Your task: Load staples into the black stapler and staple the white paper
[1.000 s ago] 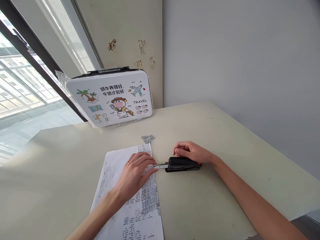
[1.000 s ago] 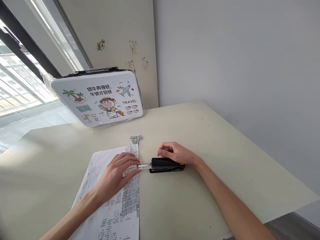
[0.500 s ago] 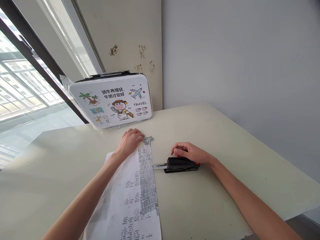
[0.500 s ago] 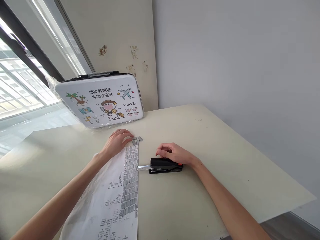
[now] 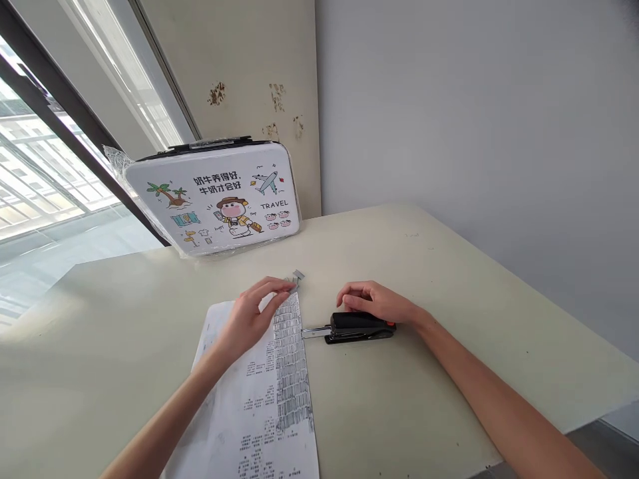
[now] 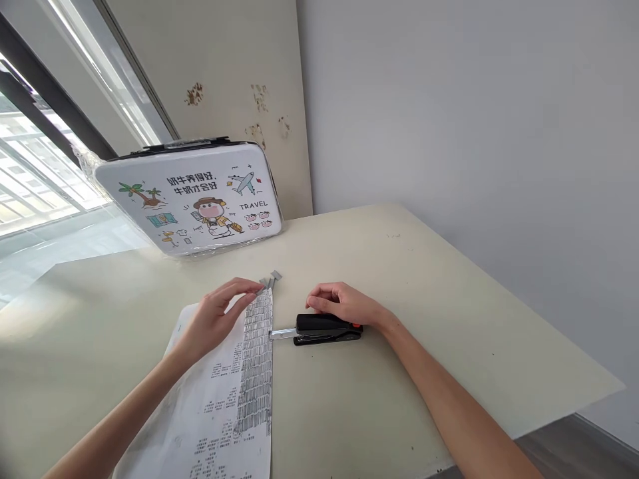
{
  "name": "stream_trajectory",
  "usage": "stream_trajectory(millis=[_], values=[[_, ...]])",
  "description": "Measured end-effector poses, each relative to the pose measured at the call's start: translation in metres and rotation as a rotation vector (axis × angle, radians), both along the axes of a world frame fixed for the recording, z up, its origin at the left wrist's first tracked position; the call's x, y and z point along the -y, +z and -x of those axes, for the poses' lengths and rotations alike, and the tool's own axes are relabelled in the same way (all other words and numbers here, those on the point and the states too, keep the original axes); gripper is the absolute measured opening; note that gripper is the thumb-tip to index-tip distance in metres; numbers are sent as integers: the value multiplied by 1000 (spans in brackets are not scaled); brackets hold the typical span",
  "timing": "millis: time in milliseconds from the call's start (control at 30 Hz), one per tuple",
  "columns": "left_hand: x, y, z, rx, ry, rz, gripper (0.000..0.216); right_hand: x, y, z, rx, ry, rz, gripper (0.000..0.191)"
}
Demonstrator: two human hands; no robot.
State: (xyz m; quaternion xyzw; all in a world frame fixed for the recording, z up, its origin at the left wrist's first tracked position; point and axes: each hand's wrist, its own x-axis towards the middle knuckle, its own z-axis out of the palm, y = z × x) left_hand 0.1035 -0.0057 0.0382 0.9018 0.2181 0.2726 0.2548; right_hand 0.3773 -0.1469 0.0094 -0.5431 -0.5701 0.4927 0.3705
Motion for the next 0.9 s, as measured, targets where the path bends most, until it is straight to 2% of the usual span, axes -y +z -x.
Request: stream_trajectory(millis=[100, 367, 533, 900], values=[[16, 3, 3, -21, -34, 19, 25, 0, -1, 1, -14, -2, -7, 45], [45, 0, 9, -136, -208, -232, 25, 1, 0, 2, -31, -11, 2, 43], [51, -4, 7, -187, -220, -302, 23, 0, -2, 1, -33, -8, -1, 45], [53, -4, 5, -215, -180, -343, 24, 0, 1, 2, -18, -12, -8, 44]])
